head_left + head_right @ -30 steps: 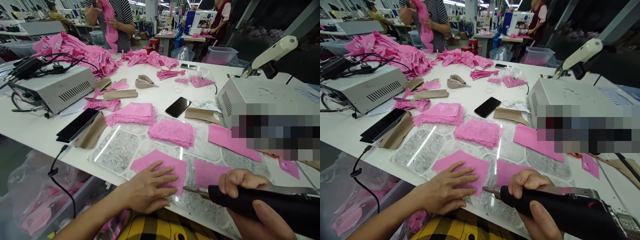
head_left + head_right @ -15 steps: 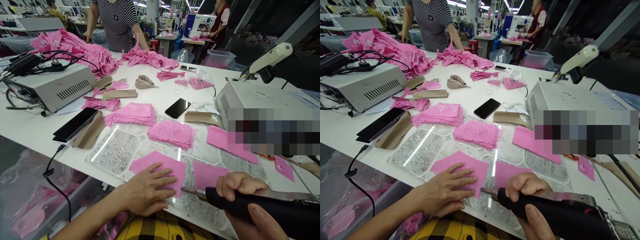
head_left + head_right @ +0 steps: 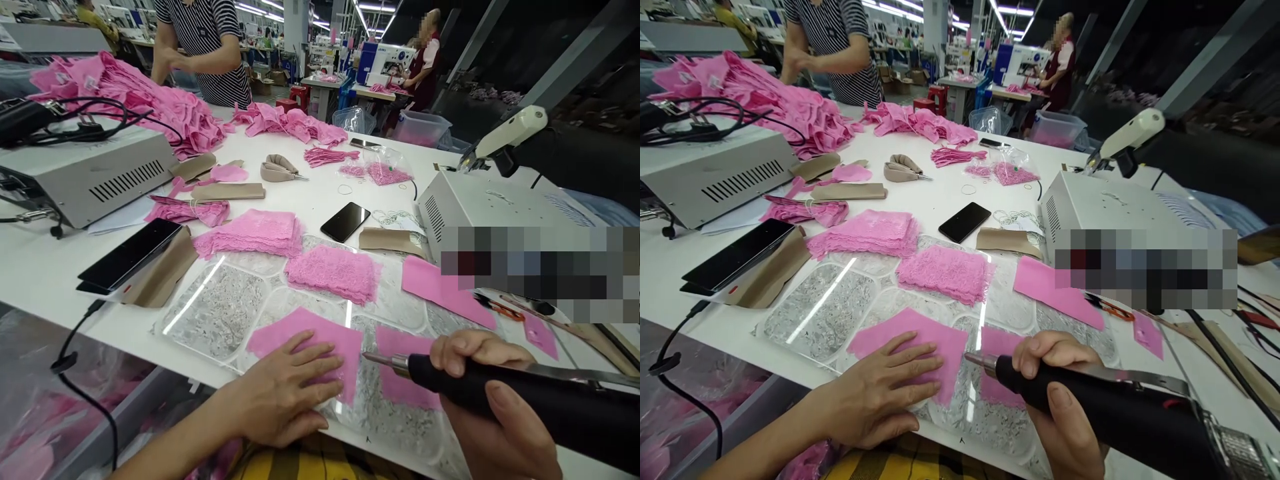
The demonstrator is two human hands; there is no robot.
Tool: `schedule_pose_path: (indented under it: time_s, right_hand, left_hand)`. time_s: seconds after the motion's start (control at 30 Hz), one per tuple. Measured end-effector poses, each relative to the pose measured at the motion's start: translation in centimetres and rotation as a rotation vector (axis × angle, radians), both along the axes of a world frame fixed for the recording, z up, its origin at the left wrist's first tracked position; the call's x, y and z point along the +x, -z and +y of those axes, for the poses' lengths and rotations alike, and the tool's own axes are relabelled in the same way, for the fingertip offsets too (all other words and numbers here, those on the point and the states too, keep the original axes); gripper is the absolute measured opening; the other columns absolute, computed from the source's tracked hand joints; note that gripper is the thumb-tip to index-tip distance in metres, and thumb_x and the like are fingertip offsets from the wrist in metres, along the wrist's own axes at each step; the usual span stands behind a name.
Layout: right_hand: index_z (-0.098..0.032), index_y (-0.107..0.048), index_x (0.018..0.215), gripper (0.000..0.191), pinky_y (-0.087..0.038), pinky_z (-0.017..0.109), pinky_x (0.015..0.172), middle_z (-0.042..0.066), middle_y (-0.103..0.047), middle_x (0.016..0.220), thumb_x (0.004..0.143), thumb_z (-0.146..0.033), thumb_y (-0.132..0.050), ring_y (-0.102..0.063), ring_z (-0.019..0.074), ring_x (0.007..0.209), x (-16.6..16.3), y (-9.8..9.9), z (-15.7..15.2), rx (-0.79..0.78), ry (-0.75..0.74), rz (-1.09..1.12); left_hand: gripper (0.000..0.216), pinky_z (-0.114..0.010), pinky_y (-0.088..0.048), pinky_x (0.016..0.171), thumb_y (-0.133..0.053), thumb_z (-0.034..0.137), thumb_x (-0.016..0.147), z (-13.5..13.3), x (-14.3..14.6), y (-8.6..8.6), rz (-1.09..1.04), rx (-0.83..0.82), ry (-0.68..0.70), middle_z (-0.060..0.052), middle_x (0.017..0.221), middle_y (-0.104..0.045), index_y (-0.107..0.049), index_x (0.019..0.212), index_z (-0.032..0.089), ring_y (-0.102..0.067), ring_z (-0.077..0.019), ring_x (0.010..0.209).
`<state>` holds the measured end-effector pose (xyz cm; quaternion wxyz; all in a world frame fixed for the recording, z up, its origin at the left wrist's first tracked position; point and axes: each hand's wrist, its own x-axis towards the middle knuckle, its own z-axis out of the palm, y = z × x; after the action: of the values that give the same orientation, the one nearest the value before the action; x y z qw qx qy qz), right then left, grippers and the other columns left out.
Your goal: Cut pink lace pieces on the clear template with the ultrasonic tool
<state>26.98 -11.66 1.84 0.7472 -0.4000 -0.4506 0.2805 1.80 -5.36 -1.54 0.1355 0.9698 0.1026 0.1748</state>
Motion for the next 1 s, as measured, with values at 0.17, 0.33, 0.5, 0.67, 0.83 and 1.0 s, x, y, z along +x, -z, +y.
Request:
schedule_pose_path:
  time_s: [0.17, 0.33, 0.5, 0.67, 0.83, 1.0]
  right_hand:
    - [-0.020, -0.061, 0.086, 0.011, -0.050, 0.031, 0.057, 0.001, -0.054, 0.081, 0.081, -0.029, -0.063, -0.049, 0.0112, 0.061, -0.3, 0.2, 0.4, -0.004, -0.014, -0.005]
    - [-0.020, -0.061, 0.086, 0.011, -0.051, 0.032, 0.056, 0.001, -0.054, 0.082, 0.080, -0.028, -0.063, -0.050, 0.0115, 0.061, -0.4, 0.4, 0.4, -0.001, -0.023, -0.006]
    - [-0.020, -0.060, 0.085, 0.011, -0.051, 0.033, 0.056, 0.001, -0.054, 0.082, 0.080, -0.029, -0.063, -0.049, 0.0115, 0.060, -0.3, 0.6, 0.4, -0.022, -0.010, -0.015]
    - [-0.020, -0.060, 0.081, 0.009, -0.052, 0.033, 0.058, 0.001, -0.055, 0.080, 0.079, -0.028, -0.064, -0.049, 0.0122, 0.061, -0.2, 0.3, 0.4, -0.048, -0.017, -0.039]
    - [-0.021, -0.061, 0.077, 0.018, -0.051, 0.033, 0.056, 0.000, -0.052, 0.072, 0.072, -0.035, -0.071, -0.048, 0.0135, 0.059, -0.8, -0.7, 1.2, -0.088, 0.059, -0.007]
    - [-0.020, -0.062, 0.076, 0.014, -0.051, 0.033, 0.054, 0.000, -0.054, 0.076, 0.071, -0.031, -0.070, -0.049, 0.0118, 0.057, -2.2, -0.7, 3.1, -0.014, 0.035, 0.023]
  left_hand:
    - [0.036, -0.045, -0.020, 0.119, -0.049, 0.038, 0.097, -0.1, 0.1, 0.0, 0.002, 0.007, -0.009, -0.008, 0.135, -0.060, -0.060, 0.123, 0.016, -0.050, -0.0269, 0.130]
    - [0.036, -0.045, -0.021, 0.118, -0.047, 0.038, 0.098, -0.1, 0.1, 0.0, -0.009, 0.008, -0.007, -0.009, 0.132, -0.061, -0.061, 0.122, 0.015, -0.052, -0.0273, 0.129]
    - [0.036, -0.045, -0.022, 0.118, -0.046, 0.038, 0.098, -0.1, 0.1, 0.2, -0.028, 0.003, -0.007, -0.009, 0.131, -0.062, -0.061, 0.121, 0.015, -0.052, -0.0268, 0.128]
    - [0.035, -0.043, -0.026, 0.117, -0.049, 0.042, 0.097, -0.4, 0.3, 0.7, -0.109, 0.009, -0.039, -0.007, 0.128, -0.064, -0.062, 0.117, 0.017, -0.054, -0.0243, 0.126]
    - [0.037, -0.039, -0.034, 0.114, -0.047, 0.042, 0.099, -0.4, -0.9, 0.4, -0.153, 0.064, -0.109, -0.008, 0.128, -0.065, -0.061, 0.118, 0.014, -0.056, -0.0232, 0.124]
    - [0.033, -0.045, -0.037, 0.112, -0.049, 0.031, 0.098, 0.0, -4.1, 0.4, -0.137, 0.140, -0.283, -0.010, 0.131, -0.063, -0.058, 0.125, 0.014, -0.050, -0.0257, 0.132]
